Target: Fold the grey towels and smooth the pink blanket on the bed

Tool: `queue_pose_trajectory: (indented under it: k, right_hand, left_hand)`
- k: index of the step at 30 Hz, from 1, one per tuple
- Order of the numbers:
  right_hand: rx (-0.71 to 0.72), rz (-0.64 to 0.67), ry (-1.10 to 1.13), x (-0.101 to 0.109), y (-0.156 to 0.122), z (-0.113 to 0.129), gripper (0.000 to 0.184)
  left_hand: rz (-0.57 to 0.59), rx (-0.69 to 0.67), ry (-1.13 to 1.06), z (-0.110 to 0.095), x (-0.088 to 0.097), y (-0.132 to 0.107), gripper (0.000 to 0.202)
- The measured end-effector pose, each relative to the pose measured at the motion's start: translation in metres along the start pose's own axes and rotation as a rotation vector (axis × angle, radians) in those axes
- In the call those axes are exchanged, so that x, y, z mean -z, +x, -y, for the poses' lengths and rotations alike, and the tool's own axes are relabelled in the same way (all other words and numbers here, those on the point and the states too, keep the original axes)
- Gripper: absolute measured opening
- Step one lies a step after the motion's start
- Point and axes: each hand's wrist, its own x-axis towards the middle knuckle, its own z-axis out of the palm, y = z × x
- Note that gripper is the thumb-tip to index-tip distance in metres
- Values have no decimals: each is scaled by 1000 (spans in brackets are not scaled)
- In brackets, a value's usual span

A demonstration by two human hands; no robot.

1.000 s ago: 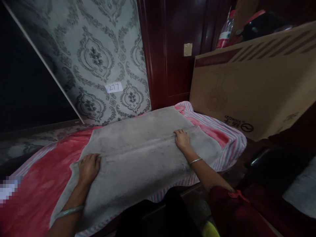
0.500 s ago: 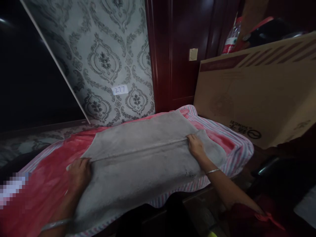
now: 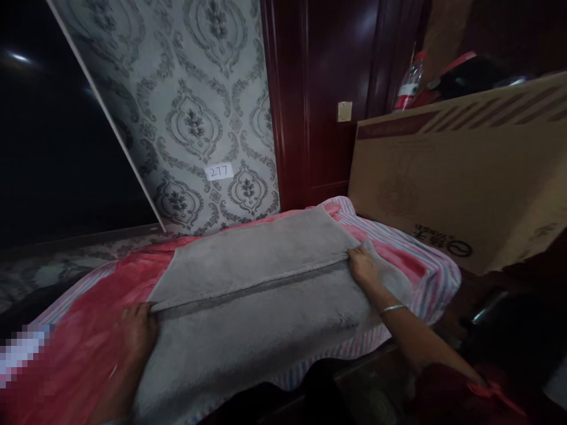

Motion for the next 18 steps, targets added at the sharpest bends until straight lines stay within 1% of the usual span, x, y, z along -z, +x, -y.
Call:
queue_pose_trajectory:
  k: [2,4,6,7,8,10,12,15,18]
  right_hand:
    - [55,-96,16,6,-7,-7,36]
    - [106,-180,33,10,-17,-15,35]
    - [131,-218,39,10,-28,-24,34]
    - [135,-219,37,9,-33,-29,33]
    - [135,-210,34,8,-38,-33,33]
    - [132,-181,23,6,-42,-38,37]
    - [133,-149,11,4,-42,-40,44]
    - [126,-93,16,7,-35,-40,52]
    - [53,-77,69,19,-25,-38,49]
  left_hand:
    - [-97,1,-20,5,1,-2,36]
    - [-200,-39,-57,13,2,-7,36]
    - [-265,-98,-78,23,4,-15,35]
    - [-270,-129,-79,27,4,-19,35]
    - [-257,-155,-77,31,5,-23,35]
    - [-190,-177,-74,35,7,-28,35]
    - [-123,-150,-73,36,7,-29,35]
    - [-47,-112,-116,36,8,-24,39]
    - [-14,-84,-211,40,12,-16,45]
